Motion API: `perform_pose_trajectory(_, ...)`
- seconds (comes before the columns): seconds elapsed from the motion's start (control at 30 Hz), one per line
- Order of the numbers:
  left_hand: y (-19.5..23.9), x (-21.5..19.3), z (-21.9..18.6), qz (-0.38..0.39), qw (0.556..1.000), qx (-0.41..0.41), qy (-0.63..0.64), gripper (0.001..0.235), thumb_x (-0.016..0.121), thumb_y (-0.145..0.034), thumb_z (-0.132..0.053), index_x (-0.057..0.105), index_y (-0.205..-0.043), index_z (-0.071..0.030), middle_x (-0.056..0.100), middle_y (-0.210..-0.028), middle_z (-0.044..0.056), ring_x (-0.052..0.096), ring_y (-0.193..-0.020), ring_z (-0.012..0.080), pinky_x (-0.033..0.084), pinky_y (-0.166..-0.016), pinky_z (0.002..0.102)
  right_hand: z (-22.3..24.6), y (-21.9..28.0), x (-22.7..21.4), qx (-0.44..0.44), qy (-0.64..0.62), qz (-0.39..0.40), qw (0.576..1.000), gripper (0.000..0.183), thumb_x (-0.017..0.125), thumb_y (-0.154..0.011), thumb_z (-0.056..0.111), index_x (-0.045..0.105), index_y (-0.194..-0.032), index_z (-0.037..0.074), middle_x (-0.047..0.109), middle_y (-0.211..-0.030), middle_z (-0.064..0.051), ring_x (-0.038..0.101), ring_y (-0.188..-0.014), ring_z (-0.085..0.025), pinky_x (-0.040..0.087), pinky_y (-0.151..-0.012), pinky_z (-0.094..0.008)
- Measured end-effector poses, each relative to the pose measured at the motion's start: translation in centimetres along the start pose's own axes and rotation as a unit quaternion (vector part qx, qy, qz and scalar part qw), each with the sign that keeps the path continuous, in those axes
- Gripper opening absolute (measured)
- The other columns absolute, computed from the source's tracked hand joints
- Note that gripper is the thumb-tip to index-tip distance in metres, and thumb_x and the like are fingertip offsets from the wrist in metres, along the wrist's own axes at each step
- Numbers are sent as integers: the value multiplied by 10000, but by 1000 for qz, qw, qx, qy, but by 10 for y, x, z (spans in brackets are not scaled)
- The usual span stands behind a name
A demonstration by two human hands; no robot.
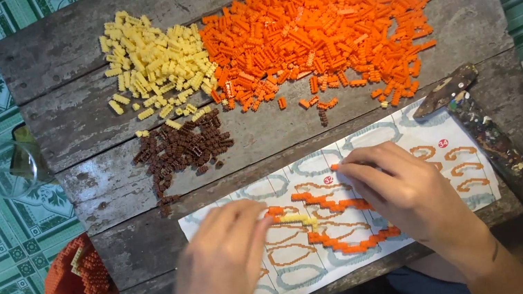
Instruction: Assembling a 3D character model using small interlocking plastic blocks and a hammer to secure them.
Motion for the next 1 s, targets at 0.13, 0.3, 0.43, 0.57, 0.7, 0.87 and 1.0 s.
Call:
perform_pose_trajectory(0.13,20,31,-8,-100,991,-30,79,228,849,-876,-39,846,-1100,5,811,-1169,94,741,-883,183,637,-691,295,16,3,3,2,8,-9,1000,288,842,-851,-34,804,-1135,-7,798,-1159,-101,757,-927,-230,610,-775,-342)
perform_pose_trajectory(0.3,33,42,-16,-202,975,-35,89,305,891,-839,19,811,-1134,27,767,-1260,126,738,-971,228,648,-851,350,48,12,31,-1,-111,-7,994,333,865,-820,-30,798,-1143,17,804,-1171,-115,789,-849,-186,638,-661,-269)
perform_pose_trajectory(0.43,34,47,-11,-197,975,-32,94,303,882,-856,27,807,-1149,32,771,-1239,127,749,-1066,262,648,-905,374,57,9,48,19,-93,16,995,344,848,-823,-22,816,-1159,48,796,-1232,-92,739,-732,-130,597,-601,-257)
perform_pose_trajectory(0.57,35,47,-9,-204,974,-26,99,311,884,-846,32,812,-1148,35,783,-1230,122,750,-1079,270,625,-969,400,59,7,55,26,-59,-8,998,346,845,-835,-32,808,-1173,35,796,-1201,-93,738,-724,-164,591,-605,-277)
perform_pose_trajectory(0.7,35,46,-9,-212,972,-21,101,295,881,-860,35,813,-1147,28,785,-1225,111,749,-1070,264,618,-963,398,61,4,56,26,-55,-12,998,319,850,-835,-42,810,-1146,18,795,-1184,-101,736,-720,-159,585,-593,-269)
perform_pose_trajectory(0.87,36,45,-7,-208,972,-21,108,315,881,-865,30,808,-1171,29,784,-1240,112,748,-1088,262,608,-985,400,60,3,56,39,-65,-25,997,304,850,-822,-65,817,-1114,15,809,-1163,-97,752,-752,-173,602,-633,-275)
perform_pose_trajectory(1.0,36,46,-7,-208,972,-22,106,309,884,-864,32,813,-1165,30,791,-1237,111,751,-1096,260,612,-990,398,61,2,55,45,-61,-28,997,295,846,-819,-65,819,-1100,21,815,-1160,-86,780,-792,-182,614,-648,-279)
Point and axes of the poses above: each hand's wrist, its own y-axis away from the middle knuckle, its own x-axis out of the palm, z = x × y, the point moved 5 cm from there along -y, towards the middle knuckle
